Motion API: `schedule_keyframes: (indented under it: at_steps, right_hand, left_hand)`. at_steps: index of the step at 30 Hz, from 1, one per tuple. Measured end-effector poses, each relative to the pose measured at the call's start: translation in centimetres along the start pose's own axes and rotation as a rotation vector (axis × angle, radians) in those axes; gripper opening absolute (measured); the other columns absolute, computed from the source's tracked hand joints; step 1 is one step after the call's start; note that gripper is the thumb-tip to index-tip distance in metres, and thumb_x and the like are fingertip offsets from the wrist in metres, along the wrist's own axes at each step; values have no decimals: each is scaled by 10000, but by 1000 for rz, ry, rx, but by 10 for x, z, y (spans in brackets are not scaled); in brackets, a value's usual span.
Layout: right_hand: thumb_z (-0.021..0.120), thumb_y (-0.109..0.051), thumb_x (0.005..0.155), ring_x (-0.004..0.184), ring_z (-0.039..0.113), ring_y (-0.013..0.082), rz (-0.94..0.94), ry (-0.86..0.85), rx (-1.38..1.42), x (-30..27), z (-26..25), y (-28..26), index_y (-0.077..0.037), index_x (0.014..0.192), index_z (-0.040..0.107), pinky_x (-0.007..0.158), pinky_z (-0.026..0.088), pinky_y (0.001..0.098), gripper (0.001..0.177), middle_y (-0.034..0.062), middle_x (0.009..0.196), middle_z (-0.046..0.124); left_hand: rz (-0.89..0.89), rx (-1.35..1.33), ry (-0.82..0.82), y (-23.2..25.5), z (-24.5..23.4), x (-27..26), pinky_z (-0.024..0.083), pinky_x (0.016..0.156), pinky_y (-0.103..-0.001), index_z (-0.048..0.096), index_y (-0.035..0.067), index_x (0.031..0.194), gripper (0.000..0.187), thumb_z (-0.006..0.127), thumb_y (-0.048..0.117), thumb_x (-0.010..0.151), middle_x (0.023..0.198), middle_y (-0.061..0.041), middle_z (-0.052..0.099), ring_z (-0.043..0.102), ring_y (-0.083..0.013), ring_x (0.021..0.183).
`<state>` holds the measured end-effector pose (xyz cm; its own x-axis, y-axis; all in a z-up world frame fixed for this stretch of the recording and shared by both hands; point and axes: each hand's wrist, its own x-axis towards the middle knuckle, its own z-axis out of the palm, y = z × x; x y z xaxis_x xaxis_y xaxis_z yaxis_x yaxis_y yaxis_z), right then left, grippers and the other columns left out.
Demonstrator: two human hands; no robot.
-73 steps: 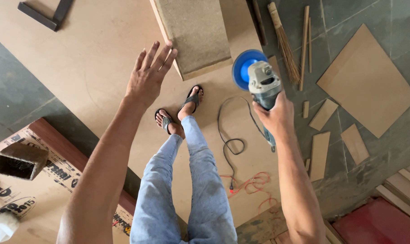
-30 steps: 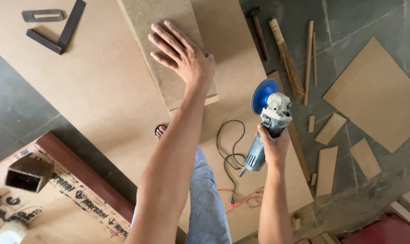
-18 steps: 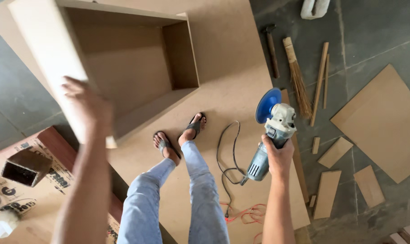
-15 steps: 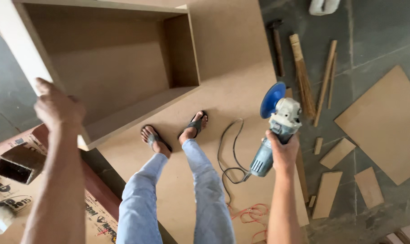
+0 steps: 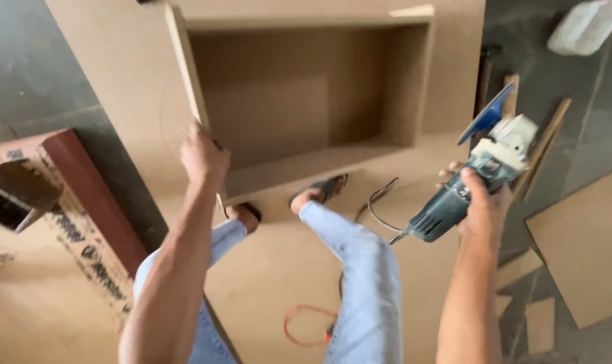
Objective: The person plugs in an electric sander and sands the surfaces and edges of a small wooden box. They reposition the box multiple times to sand different sides and corners.
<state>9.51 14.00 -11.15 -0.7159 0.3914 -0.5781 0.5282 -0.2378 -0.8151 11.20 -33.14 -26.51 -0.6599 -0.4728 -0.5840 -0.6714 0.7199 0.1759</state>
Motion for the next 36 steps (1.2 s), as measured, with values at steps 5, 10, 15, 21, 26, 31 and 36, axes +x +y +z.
schedule_keyframes:
  at_steps: [5,10,15,21,26,31,36]
  right_hand:
    - [750,-69,900,765,727,273,-87,49,-38,43,65,25,9,1219,542,701,651,442,389,127,963,707]
    - [788,-83,849,676,705,249,-179,-32,-144,64,134,98,18,1165,603,614,620,406,380,130,880,690]
    - [865,-181,840,769,721,250,-428,-134,-582,76,200,165,43,1117,687,685,575,375,399,168,940,734]
    - [867,-238,761,866,750,228,-559,-149,-741,78,270,203,4,1104,669,776,589,371,464,131,975,761]
    - [864,-227,824,876,734,199,-564,-90,-707,66,269,205,11,1129,709,794,577,361,417,106,995,772]
    - [841,-188,819,788,692,165,-252,179,-487,72,241,187,-30,1169,686,700,572,339,413,50,979,733]
    - [848,-214,874,915,700,180,-449,128,-701,86,240,178,8,1234,660,810,570,349,463,98,1096,732]
  left_hand:
    - [38,-126,35,-16,113,74,583,818,-516,618,18,1054,211,690,84,867,936,-235,718,708,-431,901]
    - [136,-165,84,-29,186,118,560,745,-546,647,22,980,190,673,93,805,875,-258,705,683,-464,837]
    - [285,-322,64,-26,190,163,570,754,-530,591,-1,1184,319,644,144,905,919,-248,728,700,-448,842]
    - [643,-771,170,10,136,225,515,902,-501,351,-48,1505,745,734,281,958,1195,-307,635,621,-466,1083]
    - [811,-192,424,48,116,228,276,1255,-507,373,-1,1481,729,720,369,958,1588,-252,338,271,-404,1512]
    - [1094,148,296,85,125,202,150,1318,-466,268,-37,1612,852,619,427,990,1699,-191,214,192,-318,1590]
    - [901,-56,219,21,108,231,124,1282,-503,220,-43,1589,866,616,453,999,1678,-257,162,158,-379,1577]
